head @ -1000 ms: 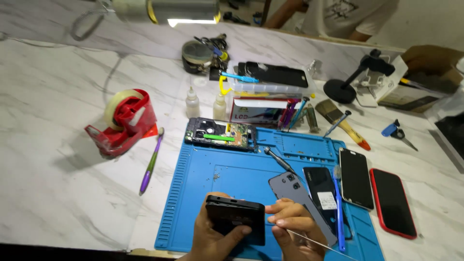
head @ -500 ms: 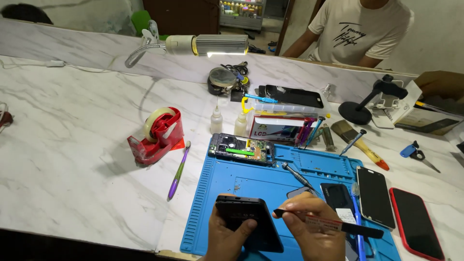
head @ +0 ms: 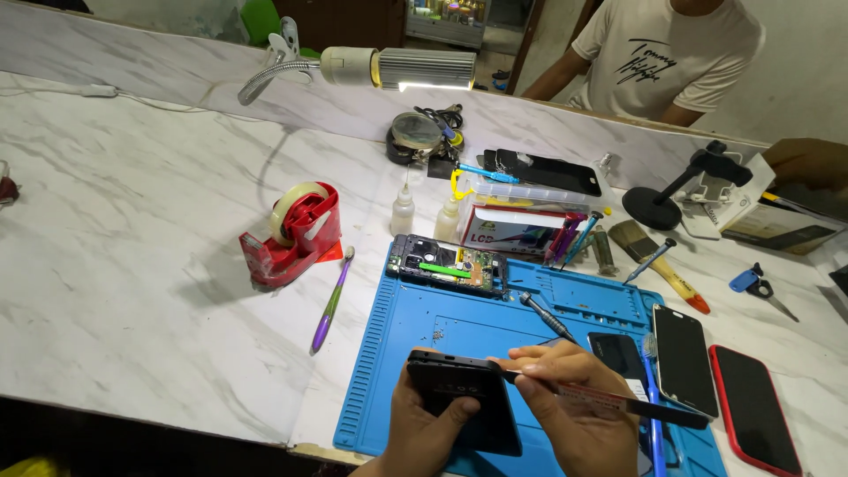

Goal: Disassembling a mobile phone to remove the battery and internal components using repair tools

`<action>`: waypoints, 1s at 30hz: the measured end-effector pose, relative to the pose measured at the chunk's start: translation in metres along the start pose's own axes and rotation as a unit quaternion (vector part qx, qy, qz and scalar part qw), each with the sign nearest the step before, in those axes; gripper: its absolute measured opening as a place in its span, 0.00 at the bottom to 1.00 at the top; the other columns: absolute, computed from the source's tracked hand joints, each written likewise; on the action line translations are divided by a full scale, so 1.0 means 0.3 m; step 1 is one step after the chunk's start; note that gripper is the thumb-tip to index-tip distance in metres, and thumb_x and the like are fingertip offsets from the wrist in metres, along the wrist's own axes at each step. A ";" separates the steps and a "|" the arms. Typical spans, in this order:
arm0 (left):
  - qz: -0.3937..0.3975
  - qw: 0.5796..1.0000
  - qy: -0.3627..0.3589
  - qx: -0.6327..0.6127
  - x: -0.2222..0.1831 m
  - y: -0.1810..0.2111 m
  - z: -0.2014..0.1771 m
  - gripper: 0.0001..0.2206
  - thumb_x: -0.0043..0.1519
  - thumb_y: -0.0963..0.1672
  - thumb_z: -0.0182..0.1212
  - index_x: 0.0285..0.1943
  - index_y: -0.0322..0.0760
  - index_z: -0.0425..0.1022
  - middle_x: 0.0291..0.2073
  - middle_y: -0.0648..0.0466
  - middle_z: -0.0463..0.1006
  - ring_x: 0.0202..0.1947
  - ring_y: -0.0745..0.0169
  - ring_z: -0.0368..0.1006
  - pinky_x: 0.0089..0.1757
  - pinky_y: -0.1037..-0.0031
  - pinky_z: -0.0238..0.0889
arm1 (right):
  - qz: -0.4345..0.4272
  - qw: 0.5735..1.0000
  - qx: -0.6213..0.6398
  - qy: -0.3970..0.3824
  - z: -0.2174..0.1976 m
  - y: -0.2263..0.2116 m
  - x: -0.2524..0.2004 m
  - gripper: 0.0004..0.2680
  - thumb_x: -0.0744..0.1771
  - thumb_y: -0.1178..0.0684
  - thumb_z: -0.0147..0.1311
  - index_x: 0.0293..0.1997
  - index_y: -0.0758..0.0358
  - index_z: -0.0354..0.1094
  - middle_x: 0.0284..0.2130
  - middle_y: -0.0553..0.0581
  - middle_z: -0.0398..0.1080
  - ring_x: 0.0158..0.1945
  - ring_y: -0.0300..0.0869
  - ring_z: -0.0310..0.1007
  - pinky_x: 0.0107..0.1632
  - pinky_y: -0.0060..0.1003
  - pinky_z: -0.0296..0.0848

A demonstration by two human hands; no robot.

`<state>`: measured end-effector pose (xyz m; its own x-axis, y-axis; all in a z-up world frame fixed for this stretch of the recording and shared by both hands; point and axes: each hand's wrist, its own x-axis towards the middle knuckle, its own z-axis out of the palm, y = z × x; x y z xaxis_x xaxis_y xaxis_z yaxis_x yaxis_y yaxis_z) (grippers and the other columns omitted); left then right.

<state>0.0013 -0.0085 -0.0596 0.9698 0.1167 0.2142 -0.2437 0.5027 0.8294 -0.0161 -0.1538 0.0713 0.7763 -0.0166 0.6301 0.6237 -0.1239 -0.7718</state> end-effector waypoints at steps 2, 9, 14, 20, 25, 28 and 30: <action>0.003 1.000 0.007 0.003 -0.005 -0.014 -0.003 0.26 0.49 0.46 0.80 0.52 0.38 0.69 0.39 0.48 0.81 0.41 0.59 0.78 0.44 0.71 0.74 | -0.008 1.000 0.006 -0.004 0.002 0.001 -0.002 0.04 0.64 0.61 0.61 0.38 0.60 0.72 0.34 0.62 0.81 0.45 0.52 0.85 0.54 0.44 0.85; 0.035 0.998 -0.018 0.045 -0.002 0.007 0.000 0.24 0.50 0.50 0.79 0.49 0.39 0.70 0.37 0.51 0.80 0.38 0.61 0.77 0.41 0.72 0.74 | -0.082 0.996 -0.038 -0.007 0.015 -0.011 -0.004 0.03 0.65 0.60 0.58 0.38 0.57 0.70 0.36 0.60 0.82 0.42 0.47 0.86 0.56 0.44 0.84; 0.072 0.996 -0.051 0.015 -0.006 0.032 0.008 0.21 0.54 0.47 0.78 0.47 0.37 0.69 0.35 0.51 0.78 0.36 0.64 0.75 0.40 0.73 0.71 | -0.116 0.989 -0.088 -0.018 0.022 -0.055 0.004 0.03 0.66 0.60 0.55 0.38 0.54 0.69 0.34 0.58 0.82 0.40 0.43 0.88 0.60 0.46 0.80; 0.075 0.988 -0.109 -0.083 -0.008 0.048 0.027 0.21 0.58 0.44 0.75 0.50 0.35 0.65 0.46 0.40 0.81 0.48 0.51 0.80 0.50 0.64 0.72 | -0.133 0.987 -0.093 -0.010 0.017 -0.042 -0.006 0.05 0.65 0.62 0.56 0.35 0.55 0.67 0.21 0.52 0.71 0.36 0.44 0.89 0.65 0.49 0.76; 0.071 0.985 -0.122 -0.094 -0.016 0.027 0.005 0.23 0.59 0.43 0.75 0.53 0.37 0.62 0.50 0.36 0.80 0.50 0.48 0.80 0.53 0.63 0.71 | -0.127 0.985 -0.109 -0.029 0.007 -0.021 -0.045 0.08 0.65 0.62 0.58 0.42 0.50 0.69 0.26 0.51 0.76 0.40 0.40 0.89 0.71 0.52 0.73; 0.070 0.997 -0.021 -0.001 -0.003 0.007 -0.012 0.24 0.56 0.47 0.76 0.52 0.36 0.66 0.37 0.51 0.78 0.38 0.61 0.76 0.41 0.73 0.70 | -0.049 0.996 -0.073 -0.006 0.017 0.016 -0.062 0.06 0.65 0.62 0.58 0.35 0.52 0.70 0.19 0.47 0.66 0.43 0.46 0.88 0.70 0.52 0.71; 0.057 0.992 -0.072 -0.082 -0.012 0.010 0.004 0.23 0.57 0.44 0.76 0.52 0.36 0.64 0.44 0.39 0.83 0.49 0.47 0.82 0.51 0.65 0.73 | -0.080 0.993 -0.078 -0.034 -0.005 0.016 -0.065 0.06 0.65 0.63 0.55 0.37 0.55 0.69 0.22 0.53 0.74 0.40 0.43 0.88 0.71 0.54 0.70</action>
<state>-0.0030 -0.0083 -0.0572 0.9218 0.0632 0.3824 -0.3347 0.6276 0.7029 -0.0284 -0.1557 0.0553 0.6767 0.0821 0.7316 0.7215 -0.2714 -0.6369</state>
